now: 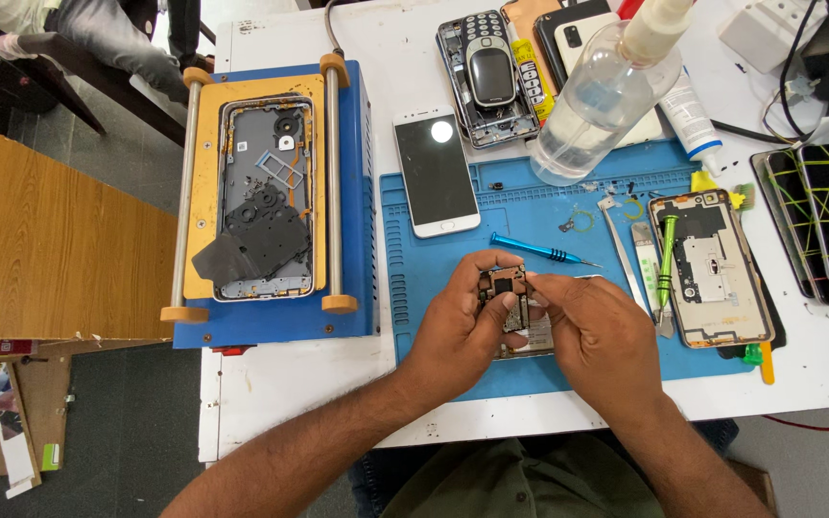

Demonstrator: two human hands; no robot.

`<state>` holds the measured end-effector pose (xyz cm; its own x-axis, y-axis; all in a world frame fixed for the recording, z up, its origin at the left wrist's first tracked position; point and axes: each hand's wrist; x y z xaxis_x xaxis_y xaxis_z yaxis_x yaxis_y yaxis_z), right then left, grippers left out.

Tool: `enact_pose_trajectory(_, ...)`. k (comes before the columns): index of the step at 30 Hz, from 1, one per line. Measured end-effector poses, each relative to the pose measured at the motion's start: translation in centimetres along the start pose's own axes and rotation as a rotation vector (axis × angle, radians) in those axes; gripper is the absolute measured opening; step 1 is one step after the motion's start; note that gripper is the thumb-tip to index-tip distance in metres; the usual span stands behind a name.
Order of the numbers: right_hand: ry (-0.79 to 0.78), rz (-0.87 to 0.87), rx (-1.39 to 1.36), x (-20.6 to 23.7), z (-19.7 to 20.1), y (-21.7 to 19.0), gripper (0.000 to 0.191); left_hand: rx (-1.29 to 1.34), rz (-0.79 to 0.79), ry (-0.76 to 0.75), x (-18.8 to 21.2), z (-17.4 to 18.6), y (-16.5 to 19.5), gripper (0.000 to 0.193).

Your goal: The person repairs a disassembled smartphone at a workbench, using tweezers and a metal blade tool to work on the exposed motherboard and reposition small components. They then align the motherboard back into the phone body and press it into place with both hands.

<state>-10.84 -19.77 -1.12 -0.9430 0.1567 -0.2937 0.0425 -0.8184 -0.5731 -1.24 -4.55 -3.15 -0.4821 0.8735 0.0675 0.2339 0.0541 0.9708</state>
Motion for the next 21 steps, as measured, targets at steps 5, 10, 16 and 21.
enact_pose_trajectory(5, 0.032, -0.092, -0.021, 0.10, -0.15, -0.40, 0.029, 0.016, -0.023, 0.008, 0.12, -0.20, 0.15, 0.032)
enact_pose_trajectory(10, 0.042, -0.002, 0.081, -0.13, -0.26, -0.71, 0.034, -0.042, -0.045, 0.029, 0.28, -0.22, 0.42, 0.033)
enact_pose_trajectory(16, 0.029, 0.048, 0.085, -0.14, -0.57, -0.59, 0.039, -0.018, -0.016, 0.027, 0.31, -0.12, 0.54, 0.034)
enact_pose_trajectory(21, 0.026, 0.083, 0.051, 0.03, -0.40, -0.16, 0.038, -0.034, -0.021, 0.016, 0.19, 0.05, 0.53, 0.035)
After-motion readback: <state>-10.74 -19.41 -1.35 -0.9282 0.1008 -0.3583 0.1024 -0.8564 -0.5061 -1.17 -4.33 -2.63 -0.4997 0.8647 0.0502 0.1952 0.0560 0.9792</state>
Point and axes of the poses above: each hand's wrist, its own x-axis away from the middle knuckle, its own z-axis out of the back of the hand, y = z × x, and after that the axes turned 9 degrees about -y, right-handed
